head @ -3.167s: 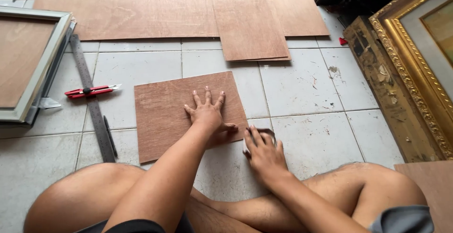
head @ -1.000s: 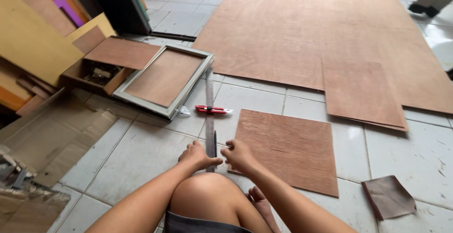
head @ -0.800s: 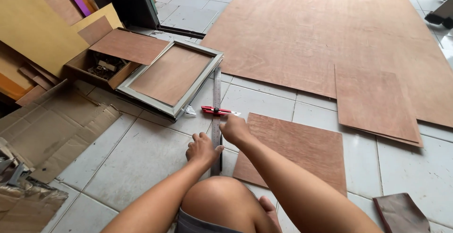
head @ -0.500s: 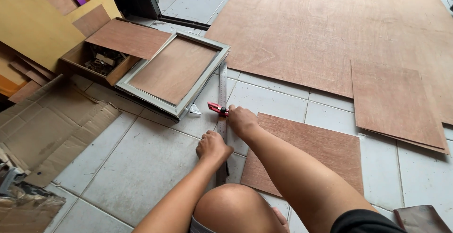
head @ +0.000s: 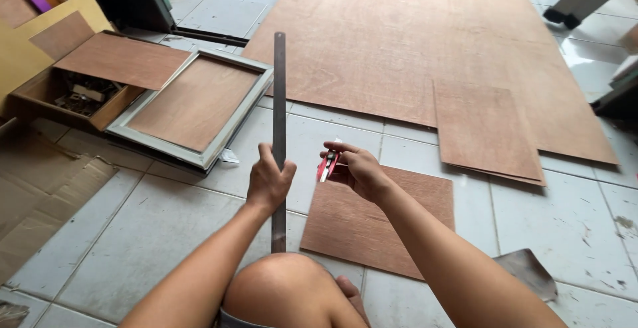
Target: Measuring, sanding, and cutting plywood sheets to fit into picture frames.
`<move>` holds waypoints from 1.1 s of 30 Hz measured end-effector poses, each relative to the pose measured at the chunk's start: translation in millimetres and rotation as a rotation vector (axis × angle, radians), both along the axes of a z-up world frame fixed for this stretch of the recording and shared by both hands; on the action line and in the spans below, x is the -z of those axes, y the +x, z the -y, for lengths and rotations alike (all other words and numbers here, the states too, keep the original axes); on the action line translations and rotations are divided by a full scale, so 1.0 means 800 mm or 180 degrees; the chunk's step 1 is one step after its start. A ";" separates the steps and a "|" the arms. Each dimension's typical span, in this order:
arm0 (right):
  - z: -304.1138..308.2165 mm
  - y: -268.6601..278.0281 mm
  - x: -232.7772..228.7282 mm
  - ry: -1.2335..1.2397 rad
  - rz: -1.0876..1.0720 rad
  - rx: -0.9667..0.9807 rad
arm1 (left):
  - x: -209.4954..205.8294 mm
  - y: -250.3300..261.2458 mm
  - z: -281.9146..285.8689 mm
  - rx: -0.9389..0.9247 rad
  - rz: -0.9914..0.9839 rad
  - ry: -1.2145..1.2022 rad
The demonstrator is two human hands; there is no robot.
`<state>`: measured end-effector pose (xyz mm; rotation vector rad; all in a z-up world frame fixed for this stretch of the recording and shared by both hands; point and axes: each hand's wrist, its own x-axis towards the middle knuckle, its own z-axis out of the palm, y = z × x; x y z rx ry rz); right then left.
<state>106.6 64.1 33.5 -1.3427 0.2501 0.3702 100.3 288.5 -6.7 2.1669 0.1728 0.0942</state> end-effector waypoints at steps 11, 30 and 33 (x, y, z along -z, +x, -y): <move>0.015 -0.116 -0.016 0.0203 0.0502 -0.0837 | -0.142 0.247 0.195 0.0144 0.0704 0.0503; 0.263 0.094 0.020 -0.2727 0.0757 0.1117 | 0.025 -0.008 0.271 0.3054 -0.0418 0.2550; 0.237 0.087 0.074 -0.2738 0.0631 0.0965 | 0.072 0.014 0.241 0.2567 -0.0435 0.2820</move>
